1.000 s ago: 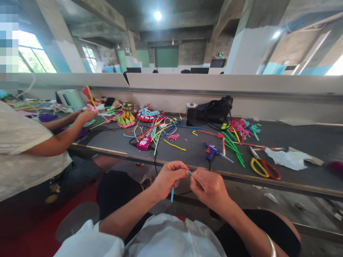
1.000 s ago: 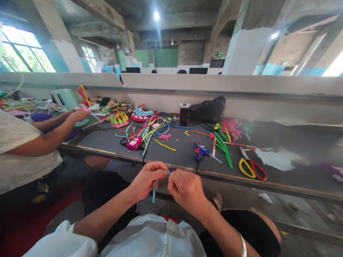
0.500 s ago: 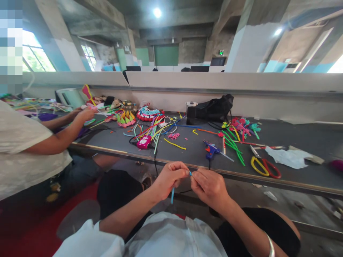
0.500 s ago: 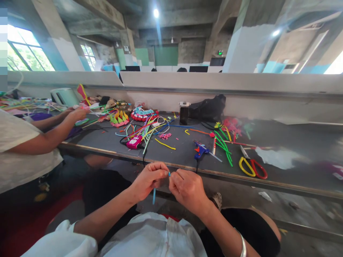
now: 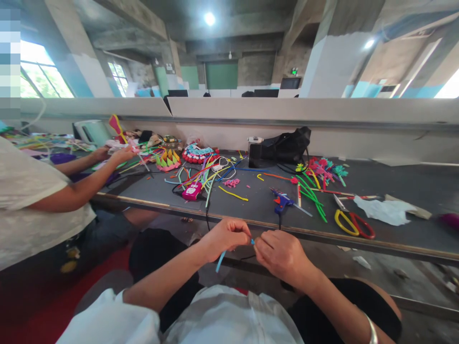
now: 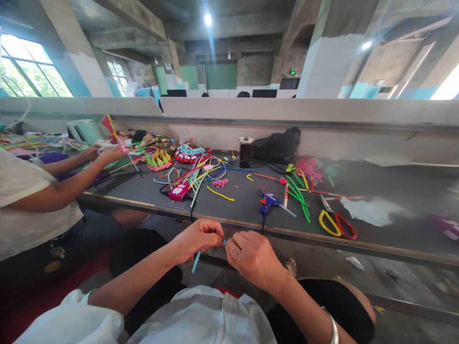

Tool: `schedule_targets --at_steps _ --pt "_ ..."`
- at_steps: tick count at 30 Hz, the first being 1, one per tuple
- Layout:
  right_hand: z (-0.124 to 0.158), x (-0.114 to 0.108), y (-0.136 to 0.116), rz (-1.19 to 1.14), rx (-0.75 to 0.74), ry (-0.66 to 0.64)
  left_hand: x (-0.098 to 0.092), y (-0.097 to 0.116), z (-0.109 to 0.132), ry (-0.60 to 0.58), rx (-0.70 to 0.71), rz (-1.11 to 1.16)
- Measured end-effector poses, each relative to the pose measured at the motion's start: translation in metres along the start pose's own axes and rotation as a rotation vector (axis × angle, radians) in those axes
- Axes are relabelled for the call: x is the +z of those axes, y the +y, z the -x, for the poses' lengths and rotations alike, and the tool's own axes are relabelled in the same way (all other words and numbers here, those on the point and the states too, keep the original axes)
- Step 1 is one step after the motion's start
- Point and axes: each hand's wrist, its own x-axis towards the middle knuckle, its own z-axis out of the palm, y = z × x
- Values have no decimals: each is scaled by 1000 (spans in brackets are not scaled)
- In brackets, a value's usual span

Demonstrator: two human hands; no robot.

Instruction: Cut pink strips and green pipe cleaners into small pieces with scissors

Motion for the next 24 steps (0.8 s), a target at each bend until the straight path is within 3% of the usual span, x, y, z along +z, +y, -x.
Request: schedule_targets --at_steps 8,14,18,24 --pt "6 0 6 66 -124 -98 6 -14 -2 -11 -24 128" --pt "7 4 10 55 -72 -42 11 -14 -4 36 -32 188" --pt "1 9 21 -24 -32 27 3 -7 -13 -25 -19 178" --pt "-15 23 55 -53 -29 -30 -19 4 -51 -56 22 98"
